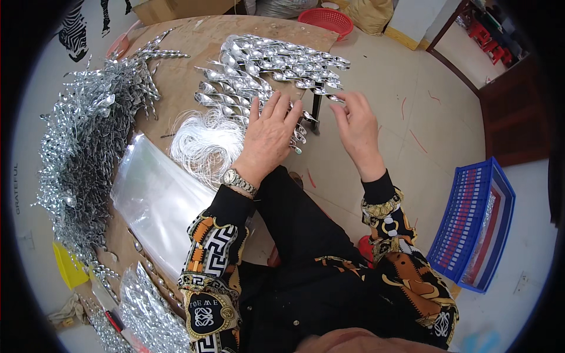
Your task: Packaging silver decorative tinsel and ornaments into plastic bags and bundling them together.
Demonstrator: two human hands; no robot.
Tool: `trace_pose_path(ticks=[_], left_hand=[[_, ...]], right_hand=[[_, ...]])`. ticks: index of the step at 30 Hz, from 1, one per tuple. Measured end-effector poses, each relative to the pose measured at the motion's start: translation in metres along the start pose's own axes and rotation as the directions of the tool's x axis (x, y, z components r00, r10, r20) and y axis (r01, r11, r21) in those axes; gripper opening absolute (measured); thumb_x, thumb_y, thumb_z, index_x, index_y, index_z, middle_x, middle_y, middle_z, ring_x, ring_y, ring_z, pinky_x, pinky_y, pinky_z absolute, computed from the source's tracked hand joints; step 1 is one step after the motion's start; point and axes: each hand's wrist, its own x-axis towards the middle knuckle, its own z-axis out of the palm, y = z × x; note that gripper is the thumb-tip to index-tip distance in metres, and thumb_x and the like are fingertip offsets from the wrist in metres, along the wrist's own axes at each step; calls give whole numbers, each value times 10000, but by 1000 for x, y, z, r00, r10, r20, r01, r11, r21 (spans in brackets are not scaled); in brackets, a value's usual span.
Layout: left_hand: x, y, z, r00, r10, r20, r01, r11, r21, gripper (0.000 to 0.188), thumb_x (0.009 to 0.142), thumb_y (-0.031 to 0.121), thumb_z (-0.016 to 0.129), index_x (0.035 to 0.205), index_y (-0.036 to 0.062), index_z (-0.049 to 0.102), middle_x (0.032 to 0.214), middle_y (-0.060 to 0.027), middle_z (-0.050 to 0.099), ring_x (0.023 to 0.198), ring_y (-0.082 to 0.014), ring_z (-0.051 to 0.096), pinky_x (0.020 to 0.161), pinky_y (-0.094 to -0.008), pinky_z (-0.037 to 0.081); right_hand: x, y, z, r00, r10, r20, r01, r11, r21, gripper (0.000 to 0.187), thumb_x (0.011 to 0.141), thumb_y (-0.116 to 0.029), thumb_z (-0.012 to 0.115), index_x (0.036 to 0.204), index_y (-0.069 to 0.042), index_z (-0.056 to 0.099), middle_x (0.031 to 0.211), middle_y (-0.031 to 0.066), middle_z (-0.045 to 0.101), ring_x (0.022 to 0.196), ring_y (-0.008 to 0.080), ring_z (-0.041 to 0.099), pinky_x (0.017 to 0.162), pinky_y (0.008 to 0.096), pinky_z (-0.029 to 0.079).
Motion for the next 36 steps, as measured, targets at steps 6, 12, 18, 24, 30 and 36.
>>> trace_pose_path(ticks=[6,12,18,24,30,36], left_hand=[[2,1,4,1000,-11,-14,11,1000,-14,744,694,113,775,1376,118,479,1351,-131,481,1368,-323,414,1134,-590,287],[4,1,4,999,-25,-38,24,999,-31,699,702,103,761,1354,117,507,1331,-138,496,1352,-327,431,1127,-586,294],[4,2,3,999,-38,-37,37,998,-42,684,711,105,757,1351,120,516,1354,-136,496,1337,-321,446,1123,-583,300],[4,-1,0,1000,-17,-22,17,1000,20,679,713,110,759,1349,127,522,1404,-111,490,1323,-305,462,1104,-568,322],[5,-2,-1,999,-15,-35,16,999,29,631,746,106,720,1347,127,527,1436,-72,492,1296,-289,483,1080,-554,337],[6,-3,4,998,-5,-58,7,999,33,579,774,90,675,1334,133,537,1404,-61,516,1276,-286,490,1066,-551,327]], right_hand=[[6,30,14,1000,-24,6,24,997,-79,198,944,-147,635,1086,-13,669,925,127,684,770,239,675,693,333,520],[4,34,27,984,120,131,-148,963,227,203,957,-135,629,1105,-1,668,814,75,669,730,119,634,663,283,504],[-12,16,36,983,85,165,-133,942,307,186,952,-107,630,1084,15,677,817,54,678,722,96,615,656,268,499],[-14,13,37,983,30,183,-98,921,377,186,956,-95,617,1087,18,685,863,72,679,738,122,629,671,270,503],[-16,7,33,975,-42,217,-52,910,410,222,977,-107,575,1134,16,670,931,106,676,799,174,660,725,303,522],[-18,6,29,979,-100,175,40,947,320,262,978,-126,579,1195,11,633,944,125,680,833,201,678,749,329,527]])
